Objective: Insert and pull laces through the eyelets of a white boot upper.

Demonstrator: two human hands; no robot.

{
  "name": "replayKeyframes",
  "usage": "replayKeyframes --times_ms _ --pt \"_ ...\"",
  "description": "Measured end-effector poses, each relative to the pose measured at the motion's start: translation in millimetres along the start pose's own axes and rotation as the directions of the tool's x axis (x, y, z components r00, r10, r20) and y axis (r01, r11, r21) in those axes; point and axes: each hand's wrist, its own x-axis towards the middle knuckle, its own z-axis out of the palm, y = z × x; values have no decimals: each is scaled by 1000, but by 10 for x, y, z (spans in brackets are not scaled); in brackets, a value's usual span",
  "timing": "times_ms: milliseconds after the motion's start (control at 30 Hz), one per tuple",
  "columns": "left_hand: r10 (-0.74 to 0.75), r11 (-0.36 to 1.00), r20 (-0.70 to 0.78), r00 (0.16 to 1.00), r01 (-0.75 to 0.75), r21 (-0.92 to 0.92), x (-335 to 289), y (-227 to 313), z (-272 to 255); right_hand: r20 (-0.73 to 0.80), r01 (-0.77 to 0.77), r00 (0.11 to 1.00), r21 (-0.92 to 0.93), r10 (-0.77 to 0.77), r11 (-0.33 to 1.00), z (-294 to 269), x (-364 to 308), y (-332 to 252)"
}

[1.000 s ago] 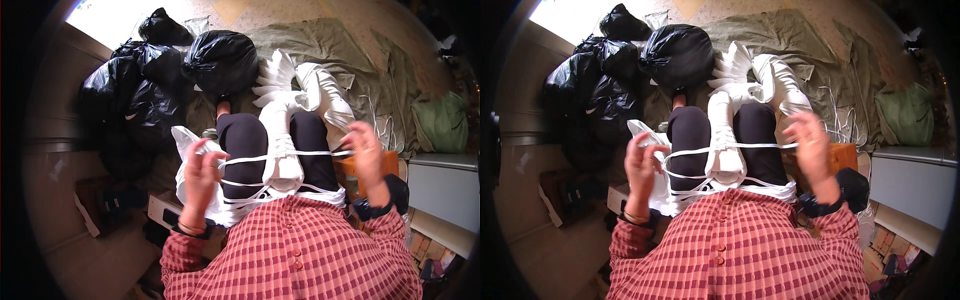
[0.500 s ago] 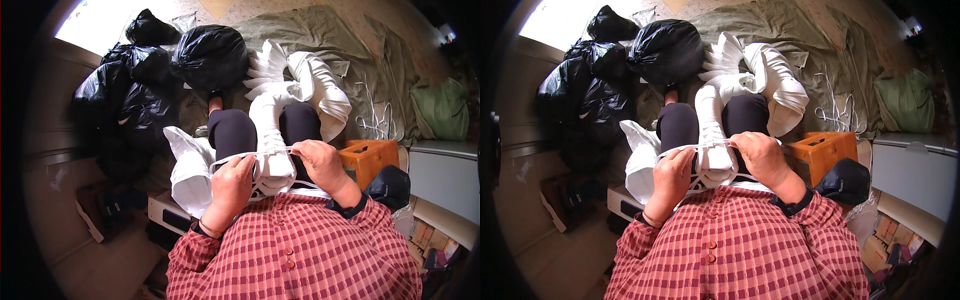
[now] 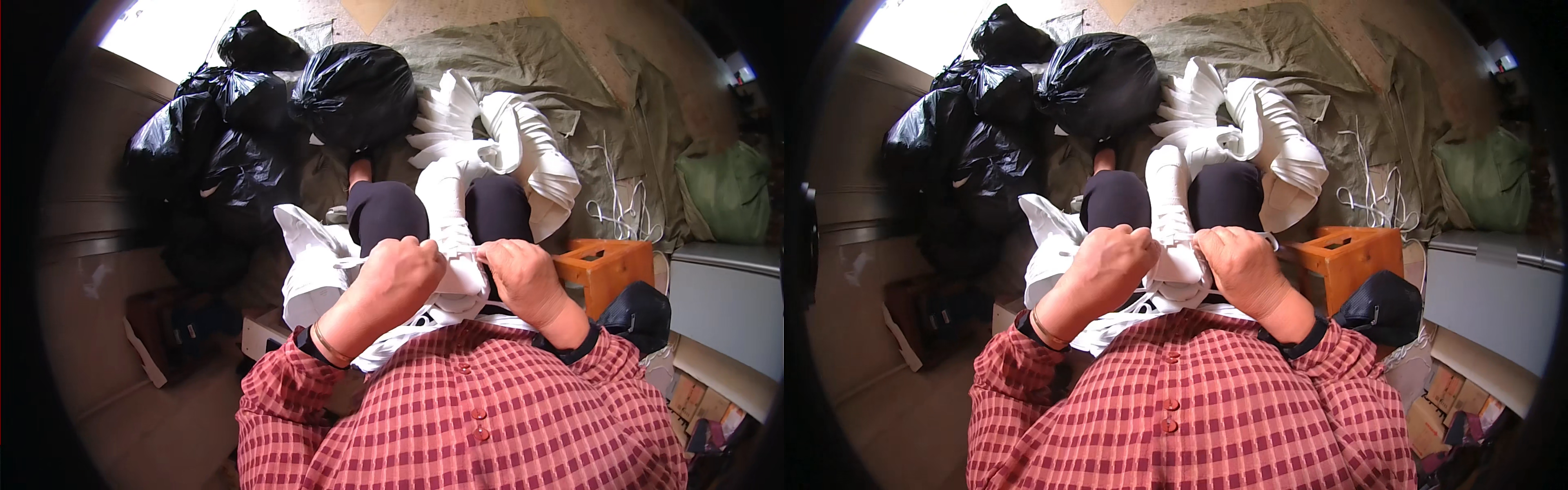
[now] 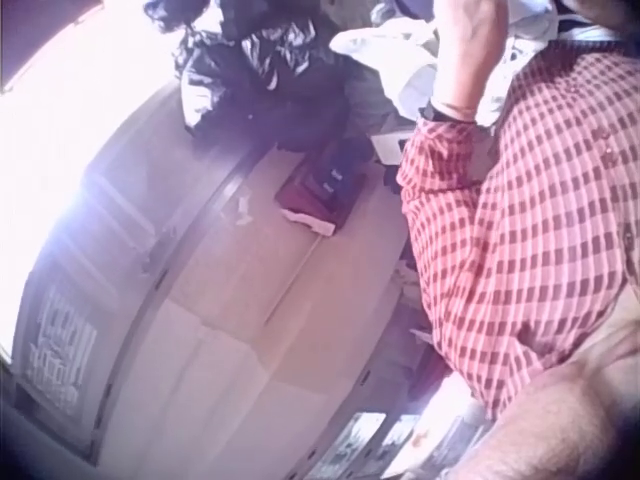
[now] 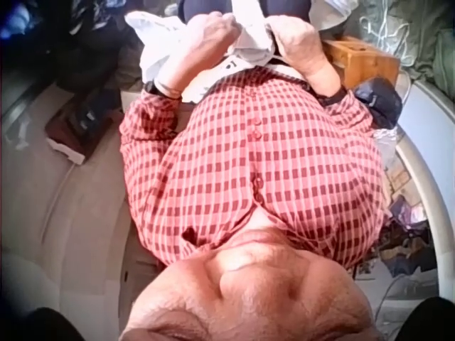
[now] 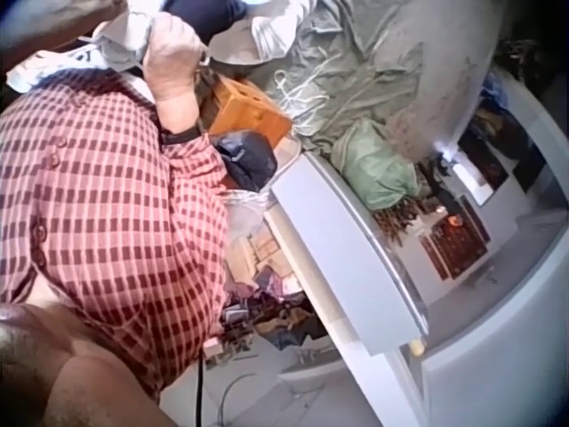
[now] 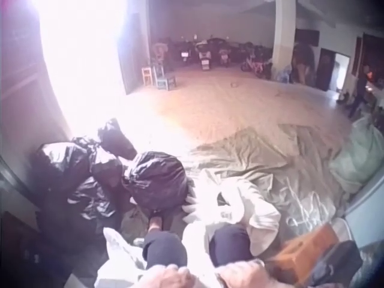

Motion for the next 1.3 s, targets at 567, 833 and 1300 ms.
replayKeyframes --times_ms 567,833,1300 --pt "-489 870 -242 838 447 -210 -274 462 526 -32 -251 968 -112 249 962 325 -280 -228" --pt "-497 866 -376 782 419 -272 -296 393 851 -188 25 979 -277 -79 960 443 -173 -222" --pt "-225 970 -173 959 203 -135 -148 332 300 320 -127 923 778 -215 615 -475 114 -429"
